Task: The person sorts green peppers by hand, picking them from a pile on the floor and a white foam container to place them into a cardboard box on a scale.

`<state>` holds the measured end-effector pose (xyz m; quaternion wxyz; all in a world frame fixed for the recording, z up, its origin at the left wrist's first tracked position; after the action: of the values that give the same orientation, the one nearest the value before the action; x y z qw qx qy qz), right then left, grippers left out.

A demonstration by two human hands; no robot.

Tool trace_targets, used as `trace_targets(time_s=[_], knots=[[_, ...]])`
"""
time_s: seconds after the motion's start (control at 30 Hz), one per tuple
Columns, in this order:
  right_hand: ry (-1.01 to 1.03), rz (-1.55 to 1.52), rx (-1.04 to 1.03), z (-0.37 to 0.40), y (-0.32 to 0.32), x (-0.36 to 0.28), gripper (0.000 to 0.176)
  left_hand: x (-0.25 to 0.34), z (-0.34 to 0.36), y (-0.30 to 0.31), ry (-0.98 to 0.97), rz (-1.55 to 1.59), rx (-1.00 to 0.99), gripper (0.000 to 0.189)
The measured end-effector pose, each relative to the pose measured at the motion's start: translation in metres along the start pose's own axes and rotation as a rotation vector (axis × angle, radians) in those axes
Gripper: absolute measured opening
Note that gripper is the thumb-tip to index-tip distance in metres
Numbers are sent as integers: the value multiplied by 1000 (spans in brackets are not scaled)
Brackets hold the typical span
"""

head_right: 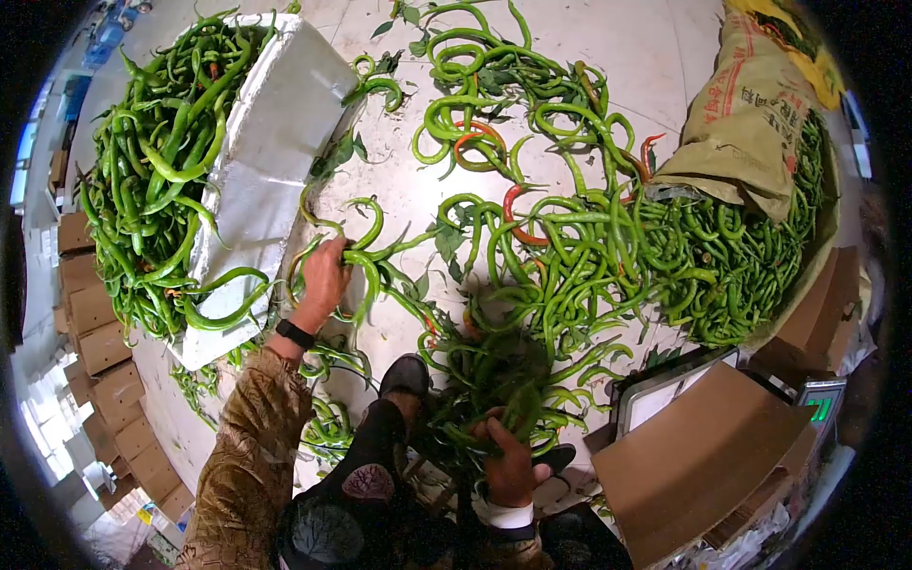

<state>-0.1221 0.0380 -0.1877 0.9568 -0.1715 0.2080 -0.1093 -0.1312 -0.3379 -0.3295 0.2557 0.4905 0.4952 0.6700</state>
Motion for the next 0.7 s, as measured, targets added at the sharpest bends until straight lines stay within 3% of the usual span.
trace_targets(time_s=[0.03,0.1,0.13,0.2,0.23,0.27,0.33,0.37,0.5,0.63,0.7], knots=[[11,3,-1,2,1,-2,16,4,-3,7,-34,43,15,28],[159,343,-5,8,1,-3,20,18,0,21,-99,136,28,21],[167,336,-5,10,1,-3,20,24,3,35,-109,135,31,21],[69,25,5,13,3,-6,15,35,9,62,-61,595,-76,20],[81,18,0,15,5,-7,15,55,11,92,97,716,-231,20],[43,-103,-4,16,9,-5,17,60,12,112,133,758,-330,28],[12,-231,-26,29,6,-7,20,86,32,150,361,1372,-266,33],[57,-132,-40,40,1,-11,19,91,37,161,348,1457,-254,42],[197,70,-49,73,3,-12,16,126,49,215,201,1604,-266,51],[217,49,-7,100,14,-9,18,155,58,253,92,1620,-267,50],[98,-220,-93,111,20,-9,18,168,69,275,65,1610,-289,51]])
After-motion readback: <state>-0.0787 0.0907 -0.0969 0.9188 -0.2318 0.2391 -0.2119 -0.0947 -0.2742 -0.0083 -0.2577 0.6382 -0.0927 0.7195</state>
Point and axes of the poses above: each hand's wrist, its own z-axis away from the middle knuckle, its own y-axis out of the back of the hand, x = y × z, the point moved 2 cm from there along -z, towards the middle knuckle, and after that the axes turned 8 degrees about -y, right-handed, at the moved point
